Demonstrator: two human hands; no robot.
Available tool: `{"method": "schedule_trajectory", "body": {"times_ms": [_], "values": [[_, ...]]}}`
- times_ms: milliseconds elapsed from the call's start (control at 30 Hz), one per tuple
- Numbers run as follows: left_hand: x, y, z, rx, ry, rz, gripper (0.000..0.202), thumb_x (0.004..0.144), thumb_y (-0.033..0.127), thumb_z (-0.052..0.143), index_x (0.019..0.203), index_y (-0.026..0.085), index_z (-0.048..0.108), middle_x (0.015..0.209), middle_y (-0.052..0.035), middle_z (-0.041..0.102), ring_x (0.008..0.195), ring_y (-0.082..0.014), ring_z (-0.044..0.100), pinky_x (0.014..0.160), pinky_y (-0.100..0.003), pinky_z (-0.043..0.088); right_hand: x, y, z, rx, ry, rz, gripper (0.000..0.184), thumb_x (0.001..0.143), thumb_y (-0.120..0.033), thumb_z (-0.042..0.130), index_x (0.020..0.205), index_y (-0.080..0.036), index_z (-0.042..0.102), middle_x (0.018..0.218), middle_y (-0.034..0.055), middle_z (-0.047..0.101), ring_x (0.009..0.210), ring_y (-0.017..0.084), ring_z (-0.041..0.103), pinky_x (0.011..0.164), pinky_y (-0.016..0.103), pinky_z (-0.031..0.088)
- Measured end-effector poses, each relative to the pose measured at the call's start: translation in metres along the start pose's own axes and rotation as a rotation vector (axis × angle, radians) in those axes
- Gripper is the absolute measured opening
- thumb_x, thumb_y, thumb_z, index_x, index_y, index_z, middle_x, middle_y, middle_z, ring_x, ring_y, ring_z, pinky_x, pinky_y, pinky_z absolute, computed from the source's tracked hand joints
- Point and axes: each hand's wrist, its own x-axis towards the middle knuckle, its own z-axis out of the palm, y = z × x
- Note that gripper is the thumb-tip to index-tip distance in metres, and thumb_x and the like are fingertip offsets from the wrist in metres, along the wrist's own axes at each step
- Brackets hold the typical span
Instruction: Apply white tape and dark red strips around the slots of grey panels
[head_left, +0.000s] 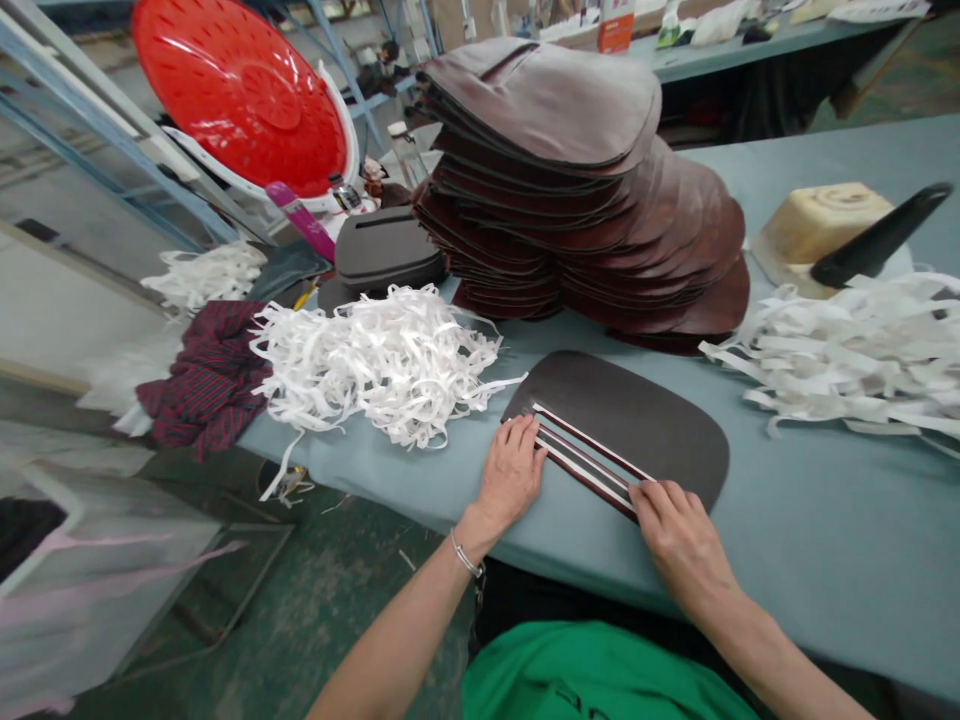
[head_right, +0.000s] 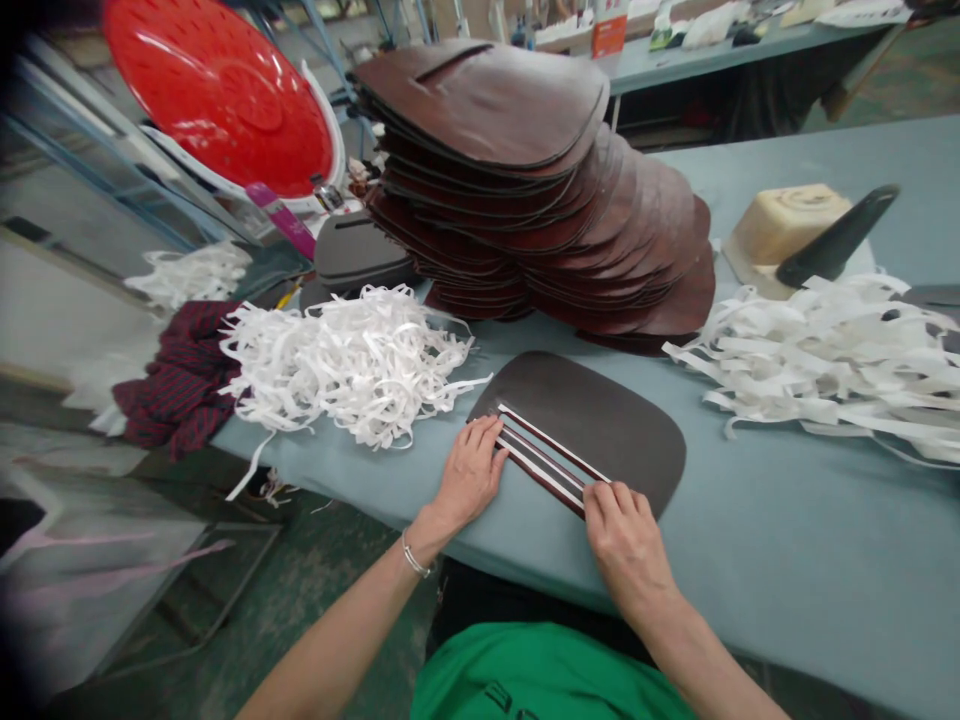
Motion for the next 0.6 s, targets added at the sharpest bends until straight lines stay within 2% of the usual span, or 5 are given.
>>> {"method": "schedule_trajectory", "body": {"times_ms": [100, 200, 300, 500, 600], "values": [[0.0, 0.001, 0.001, 0.004, 0.003, 0.013, 0.04, 0.092, 0.024, 0.041, 0.131, 0.016, 0.042, 0.13, -0.0126, 0.05, 0.124, -0.0244, 0.042, 0.105, -0.049, 0.036, -0.017, 0.01, -0.004, 0.06, 0.01, 0.006, 0.026, 0.084, -0.006, 0.045, 0.103, -0.006, 0.063, 0.098, 0.0158, 0.059, 0.091, 0.025, 0.047, 0.077, 0.037, 0.04], [0.0, 0.001, 0.002, 0.003, 0.004, 0.019, 0.039, 0.092, 0.024, 0.04, 0.131, 0.016, 0.042, 0.13, -0.0124, 0.049, 0.124, -0.0244, 0.042, 0.105, -0.049, 0.036, -0.01, 0.01, -0.005, 0.11, -0.031, 0.086, 0.022, 0.083, -0.007, 0.046, 0.094, -0.011, 0.064, 0.093, 0.0125, 0.059, 0.088, 0.023, 0.046, 0.075, 0.035, 0.039], [-0.001, 0.001, 0.003, 0.015, 0.011, 0.011, 0.038, 0.092, 0.023, 0.041, 0.13, 0.017, 0.043, 0.131, -0.0119, 0.048, 0.125, -0.0236, 0.041, 0.106, -0.047, 0.036, 0.018, -0.004, -0.001, 0.139, -0.05, 0.149, 0.022, 0.084, -0.008, 0.045, 0.093, -0.013, 0.064, 0.091, 0.0115, 0.058, 0.087, 0.023, 0.046, 0.073, 0.034, 0.037], [-0.002, -0.001, 0.004, 0.018, -0.007, -0.001, 0.036, 0.092, 0.022, 0.041, 0.127, 0.018, 0.045, 0.134, -0.0126, 0.045, 0.124, -0.0237, 0.042, 0.104, -0.048, 0.037, 0.098, -0.053, 0.017, 0.127, -0.006, 0.094, 0.027, 0.087, -0.009, 0.039, 0.105, -0.011, 0.059, 0.094, 0.0128, 0.056, 0.088, 0.024, 0.045, 0.074, 0.036, 0.037], [-0.002, -0.002, 0.005, 0.021, -0.011, -0.004, 0.035, 0.092, 0.021, 0.041, 0.126, 0.017, 0.046, 0.133, -0.0128, 0.045, 0.124, -0.0238, 0.042, 0.104, -0.047, 0.037, 0.11, -0.06, 0.024, 0.111, -0.007, 0.089, 0.028, 0.088, -0.01, 0.038, 0.106, -0.012, 0.059, 0.095, 0.0124, 0.056, 0.09, 0.024, 0.045, 0.075, 0.037, 0.038]]}}
